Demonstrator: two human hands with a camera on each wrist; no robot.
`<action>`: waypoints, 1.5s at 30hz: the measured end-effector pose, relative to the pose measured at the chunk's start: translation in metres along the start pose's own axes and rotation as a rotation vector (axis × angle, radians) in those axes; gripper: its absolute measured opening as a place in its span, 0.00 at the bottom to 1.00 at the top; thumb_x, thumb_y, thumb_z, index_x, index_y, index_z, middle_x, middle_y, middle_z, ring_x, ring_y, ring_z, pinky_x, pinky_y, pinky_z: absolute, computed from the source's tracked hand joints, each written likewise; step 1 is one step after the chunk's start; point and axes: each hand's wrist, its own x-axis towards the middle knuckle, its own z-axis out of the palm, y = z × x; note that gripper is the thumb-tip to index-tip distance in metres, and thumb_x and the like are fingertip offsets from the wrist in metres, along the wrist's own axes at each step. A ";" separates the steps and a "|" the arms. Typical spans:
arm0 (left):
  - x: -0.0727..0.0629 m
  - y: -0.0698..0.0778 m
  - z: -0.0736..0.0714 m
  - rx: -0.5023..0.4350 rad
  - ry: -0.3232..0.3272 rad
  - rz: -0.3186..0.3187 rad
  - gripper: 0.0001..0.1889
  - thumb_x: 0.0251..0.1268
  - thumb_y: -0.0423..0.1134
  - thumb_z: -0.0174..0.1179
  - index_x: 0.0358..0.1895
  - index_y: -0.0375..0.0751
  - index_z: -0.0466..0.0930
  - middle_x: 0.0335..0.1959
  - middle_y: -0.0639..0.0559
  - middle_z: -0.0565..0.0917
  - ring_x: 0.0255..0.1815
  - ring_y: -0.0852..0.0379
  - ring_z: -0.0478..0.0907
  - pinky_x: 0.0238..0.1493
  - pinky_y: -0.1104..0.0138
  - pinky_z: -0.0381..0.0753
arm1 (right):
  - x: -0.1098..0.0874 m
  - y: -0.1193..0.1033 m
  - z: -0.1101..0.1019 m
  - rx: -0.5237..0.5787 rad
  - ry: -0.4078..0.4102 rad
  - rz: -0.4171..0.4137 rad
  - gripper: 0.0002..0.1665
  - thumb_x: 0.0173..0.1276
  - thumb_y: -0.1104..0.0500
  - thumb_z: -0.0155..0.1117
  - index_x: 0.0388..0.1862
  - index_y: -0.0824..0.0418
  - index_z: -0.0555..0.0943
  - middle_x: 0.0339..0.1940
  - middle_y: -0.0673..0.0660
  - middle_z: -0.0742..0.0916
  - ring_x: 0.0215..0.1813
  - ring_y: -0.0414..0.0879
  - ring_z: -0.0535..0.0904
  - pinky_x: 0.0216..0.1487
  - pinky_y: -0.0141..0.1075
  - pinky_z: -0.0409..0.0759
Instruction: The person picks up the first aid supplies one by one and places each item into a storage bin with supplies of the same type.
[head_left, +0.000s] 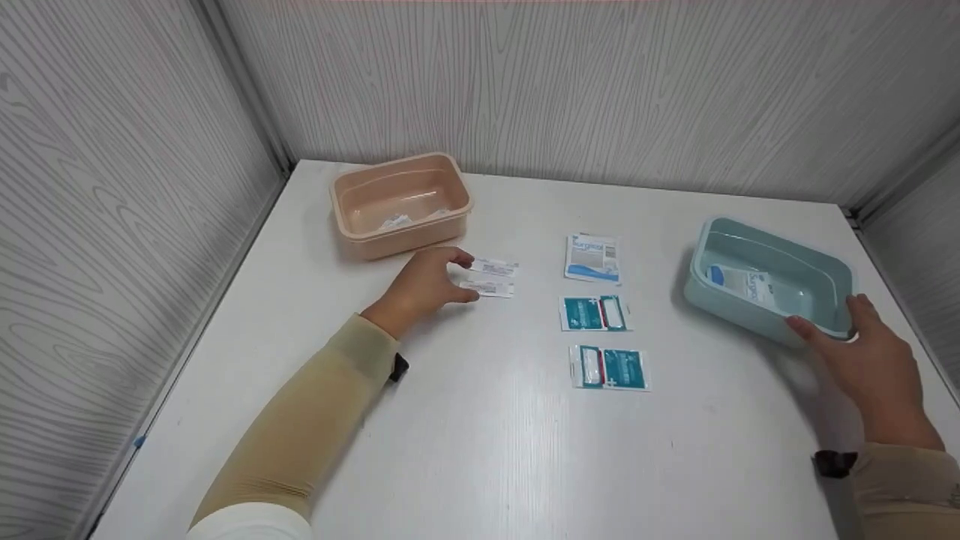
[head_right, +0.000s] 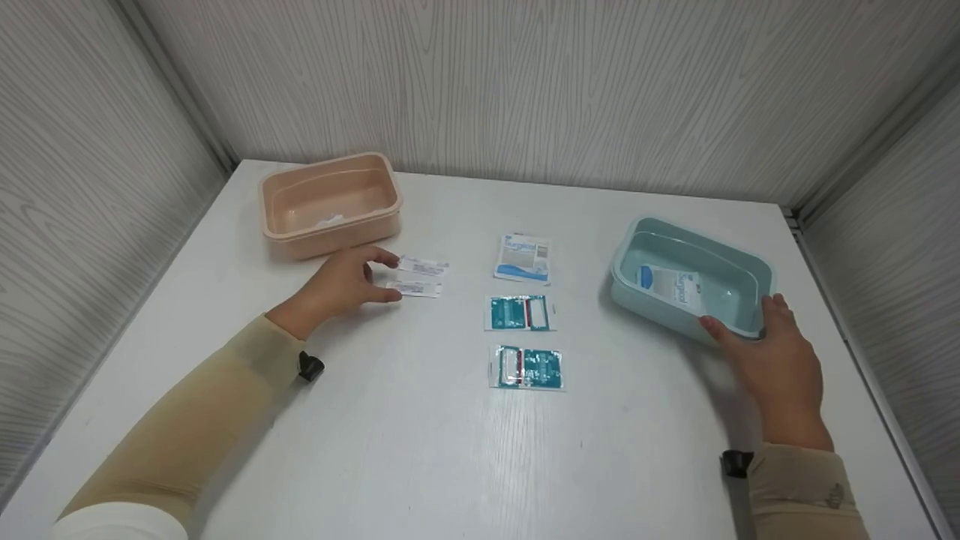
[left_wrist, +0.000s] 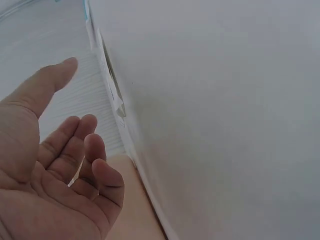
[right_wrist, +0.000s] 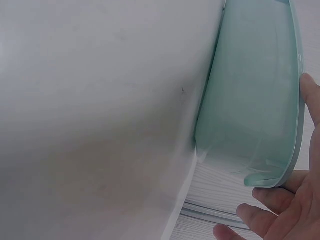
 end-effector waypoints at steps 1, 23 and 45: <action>0.001 0.000 0.000 0.008 -0.004 0.002 0.33 0.68 0.43 0.83 0.75 0.43 0.84 0.78 0.48 0.84 0.80 0.48 0.77 0.86 0.51 0.73 | 0.000 0.000 0.000 0.003 0.000 0.002 0.72 0.80 0.17 0.52 0.95 0.66 0.40 0.95 0.71 0.43 0.90 0.86 0.48 0.78 0.84 0.62; 0.004 -0.007 0.003 0.078 -0.047 -0.002 0.17 0.73 0.33 0.76 0.62 0.42 0.92 0.66 0.47 0.91 0.75 0.46 0.82 0.83 0.51 0.77 | -0.003 0.003 0.001 0.013 -0.017 0.011 0.71 0.81 0.17 0.52 0.96 0.64 0.38 0.96 0.68 0.40 0.90 0.86 0.47 0.78 0.84 0.62; -0.003 0.002 -0.004 -0.034 -0.002 0.046 0.16 0.74 0.37 0.77 0.61 0.43 0.92 0.62 0.49 0.91 0.53 0.50 0.81 0.61 0.56 0.82 | 0.000 -0.001 0.000 0.001 -0.016 0.012 0.71 0.81 0.18 0.52 0.95 0.64 0.38 0.95 0.72 0.42 0.89 0.87 0.49 0.76 0.85 0.64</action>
